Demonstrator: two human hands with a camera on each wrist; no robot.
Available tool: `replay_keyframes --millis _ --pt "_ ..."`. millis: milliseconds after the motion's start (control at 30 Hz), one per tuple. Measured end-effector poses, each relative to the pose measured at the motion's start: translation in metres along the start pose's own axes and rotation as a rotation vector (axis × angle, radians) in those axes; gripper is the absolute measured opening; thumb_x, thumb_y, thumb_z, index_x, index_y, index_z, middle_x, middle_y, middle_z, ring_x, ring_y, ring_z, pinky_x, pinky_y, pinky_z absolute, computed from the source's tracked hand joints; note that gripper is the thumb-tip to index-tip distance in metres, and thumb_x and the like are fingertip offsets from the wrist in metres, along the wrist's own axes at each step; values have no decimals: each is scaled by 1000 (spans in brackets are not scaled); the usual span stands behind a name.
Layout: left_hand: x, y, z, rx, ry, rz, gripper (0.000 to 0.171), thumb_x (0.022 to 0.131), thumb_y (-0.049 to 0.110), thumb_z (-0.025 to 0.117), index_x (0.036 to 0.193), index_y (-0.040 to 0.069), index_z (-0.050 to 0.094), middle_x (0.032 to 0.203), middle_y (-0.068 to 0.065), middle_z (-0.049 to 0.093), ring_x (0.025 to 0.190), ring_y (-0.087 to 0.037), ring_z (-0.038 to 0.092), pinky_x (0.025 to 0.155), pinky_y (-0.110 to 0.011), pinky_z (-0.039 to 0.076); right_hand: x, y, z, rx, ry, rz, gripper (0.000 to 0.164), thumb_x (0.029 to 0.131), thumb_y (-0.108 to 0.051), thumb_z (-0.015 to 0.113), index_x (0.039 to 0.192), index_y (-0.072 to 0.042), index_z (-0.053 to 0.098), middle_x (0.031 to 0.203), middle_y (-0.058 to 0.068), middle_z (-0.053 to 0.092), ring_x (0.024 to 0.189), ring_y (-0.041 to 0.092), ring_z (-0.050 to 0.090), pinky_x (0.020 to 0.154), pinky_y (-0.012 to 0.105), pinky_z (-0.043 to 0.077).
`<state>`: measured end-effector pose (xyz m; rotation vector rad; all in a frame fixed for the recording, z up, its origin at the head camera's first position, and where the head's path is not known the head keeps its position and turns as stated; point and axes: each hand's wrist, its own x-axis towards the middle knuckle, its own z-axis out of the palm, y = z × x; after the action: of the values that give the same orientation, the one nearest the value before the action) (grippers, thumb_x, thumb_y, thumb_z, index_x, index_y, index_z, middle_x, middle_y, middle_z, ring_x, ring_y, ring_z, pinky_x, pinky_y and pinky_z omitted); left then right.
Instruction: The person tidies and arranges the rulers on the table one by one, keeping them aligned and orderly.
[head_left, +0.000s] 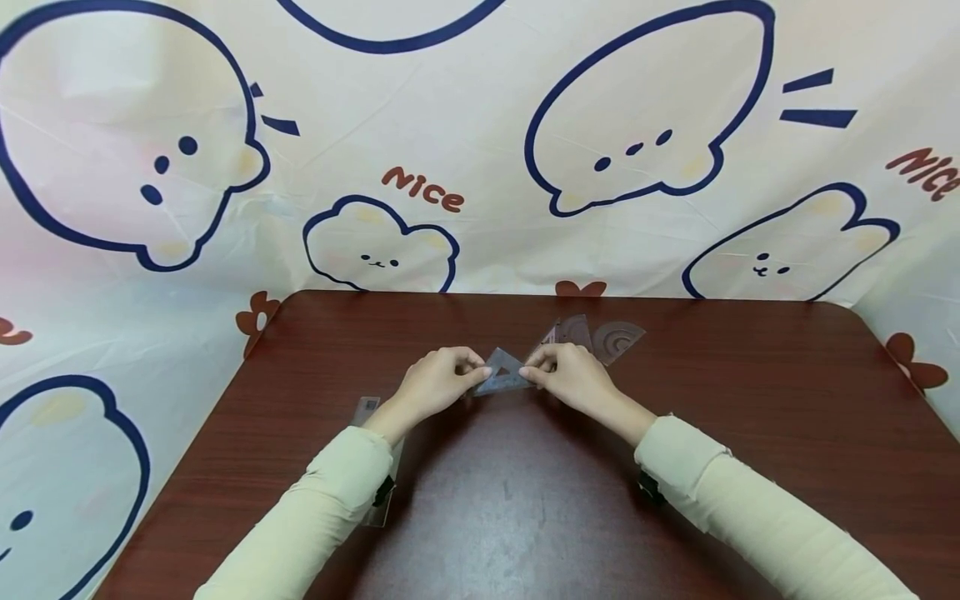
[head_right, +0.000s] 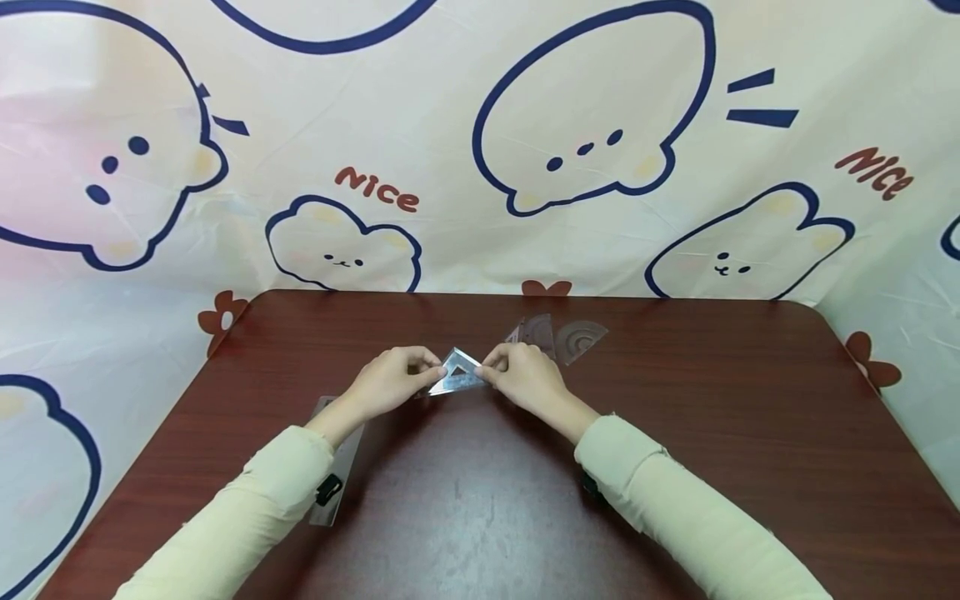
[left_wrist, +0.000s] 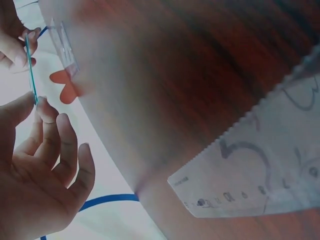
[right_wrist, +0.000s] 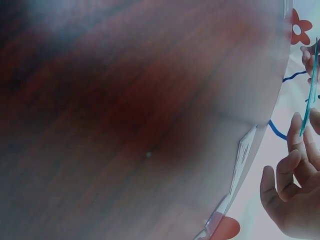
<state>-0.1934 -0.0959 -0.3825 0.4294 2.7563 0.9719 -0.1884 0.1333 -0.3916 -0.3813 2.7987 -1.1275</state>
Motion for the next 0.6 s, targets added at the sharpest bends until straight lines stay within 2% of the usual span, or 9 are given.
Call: replay_keyframes --millis 333,600 --pt "-11 0 -1 -14 -48 31 18 97 36 65 104 20 72 76 10 65 60 -12 58 62 -34 44 -13 -2 4 -15 -11 -2 15 92 -33 72 91 -18 74 71 -9 66 55 9 57 55 31 45" --pt "-23 0 -2 8 -60 57 15 97 34 66 102 21 72 73 10 64 57 -12 55 58 -32 43 -23 -4 7 14 -45 -16 14 92 -32 72 89 -18 72 68 -6 66 48 13 58 58 31 47"
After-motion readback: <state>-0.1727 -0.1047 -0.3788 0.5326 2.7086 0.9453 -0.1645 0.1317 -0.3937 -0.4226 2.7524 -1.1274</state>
